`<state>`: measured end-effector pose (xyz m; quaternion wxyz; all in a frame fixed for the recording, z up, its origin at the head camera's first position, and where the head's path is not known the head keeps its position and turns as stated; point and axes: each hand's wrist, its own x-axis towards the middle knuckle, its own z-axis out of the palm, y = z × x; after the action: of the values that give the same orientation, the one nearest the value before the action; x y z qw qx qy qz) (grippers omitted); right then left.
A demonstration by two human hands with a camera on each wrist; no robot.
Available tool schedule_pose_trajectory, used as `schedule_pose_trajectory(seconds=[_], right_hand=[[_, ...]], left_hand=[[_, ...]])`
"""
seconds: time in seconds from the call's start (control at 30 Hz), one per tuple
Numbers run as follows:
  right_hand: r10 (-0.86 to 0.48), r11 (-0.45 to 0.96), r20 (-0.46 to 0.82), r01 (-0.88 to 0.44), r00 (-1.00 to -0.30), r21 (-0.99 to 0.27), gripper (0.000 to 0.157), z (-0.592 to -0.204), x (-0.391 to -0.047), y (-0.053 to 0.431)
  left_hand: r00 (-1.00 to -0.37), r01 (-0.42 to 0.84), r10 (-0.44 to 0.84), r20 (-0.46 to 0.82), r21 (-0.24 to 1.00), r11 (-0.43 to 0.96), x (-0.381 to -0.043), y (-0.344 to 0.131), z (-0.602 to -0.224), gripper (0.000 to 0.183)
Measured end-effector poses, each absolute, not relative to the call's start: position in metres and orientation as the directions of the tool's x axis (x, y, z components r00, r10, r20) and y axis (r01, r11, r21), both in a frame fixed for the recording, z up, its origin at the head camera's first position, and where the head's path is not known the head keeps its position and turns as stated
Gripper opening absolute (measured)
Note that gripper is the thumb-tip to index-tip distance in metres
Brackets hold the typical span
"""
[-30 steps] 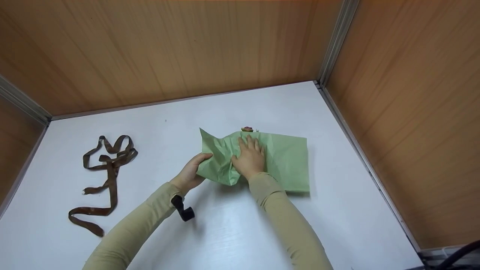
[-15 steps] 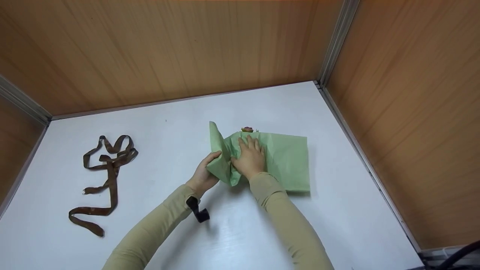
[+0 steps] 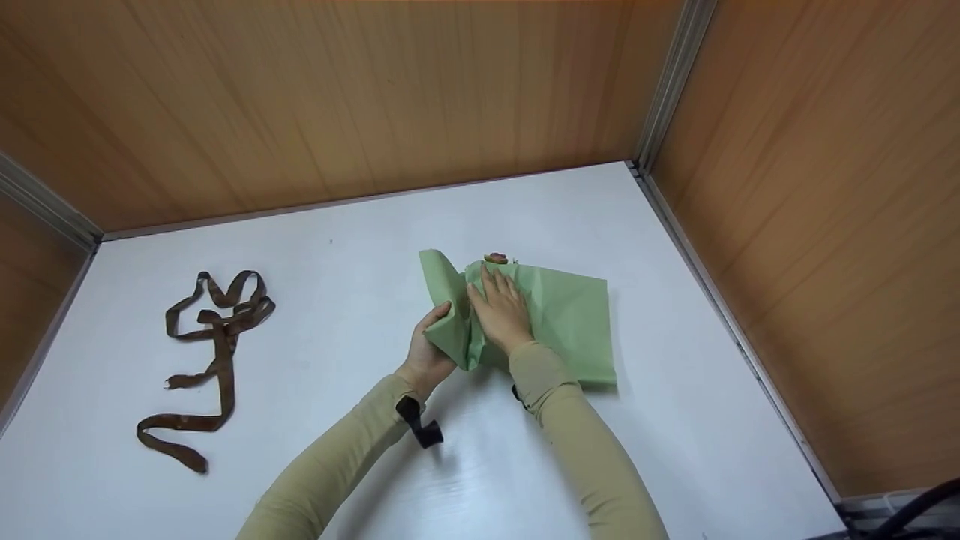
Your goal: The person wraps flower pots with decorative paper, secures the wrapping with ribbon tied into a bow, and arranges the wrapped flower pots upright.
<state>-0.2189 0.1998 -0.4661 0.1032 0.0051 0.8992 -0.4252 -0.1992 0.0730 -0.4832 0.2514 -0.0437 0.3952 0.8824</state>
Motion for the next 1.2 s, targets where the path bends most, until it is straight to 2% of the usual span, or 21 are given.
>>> schedule_pose_trajectory(seconds=[0.23,0.37,0.6,0.87,1.0,1.1,1.2], right_hand=[[-0.107,0.326,-0.221,0.176,-0.969,-0.929,0.057,-0.465,-0.217,0.209],[-0.138,0.246,-0.236,0.197,-0.962,-0.949,0.053,-0.454,-0.213,0.208],[-0.194,0.190,-0.264,0.228,-0.945,-0.955,0.053,-0.444,-0.206,0.206],[-0.188,0.132,-0.256,0.234,-0.948,-0.963,0.060,-0.465,-0.216,0.217],[-0.191,0.078,-0.241,0.230,-0.952,-0.970,0.064,-0.467,-0.216,0.222],[-0.204,0.022,-0.241,0.241,-0.949,-0.970,0.068,-0.467,-0.216,0.225],[-0.239,-0.071,-0.228,0.251,-0.944,-0.965,0.072,-0.467,-0.215,0.226]], left_hand=[[-0.902,-0.319,0.406,-0.149,0.862,-0.393,-0.198,0.081,-0.485,0.057],[-0.920,-0.256,0.368,-0.134,0.917,-0.305,-0.198,0.085,-0.486,0.053],[-0.941,-0.141,0.323,-0.095,0.982,-0.121,-0.200,0.088,-0.491,0.052],[-0.944,0.005,0.329,0.004,1.000,0.003,-0.202,0.093,-0.493,0.043],[-0.942,0.046,0.336,0.018,0.996,0.075,-0.201,0.095,-0.495,0.051],[-0.933,0.127,0.358,0.040,0.967,0.222,-0.201,0.096,-0.495,0.056],[-0.920,0.245,0.382,0.084,0.885,0.395,-0.203,0.095,-0.496,0.059]])
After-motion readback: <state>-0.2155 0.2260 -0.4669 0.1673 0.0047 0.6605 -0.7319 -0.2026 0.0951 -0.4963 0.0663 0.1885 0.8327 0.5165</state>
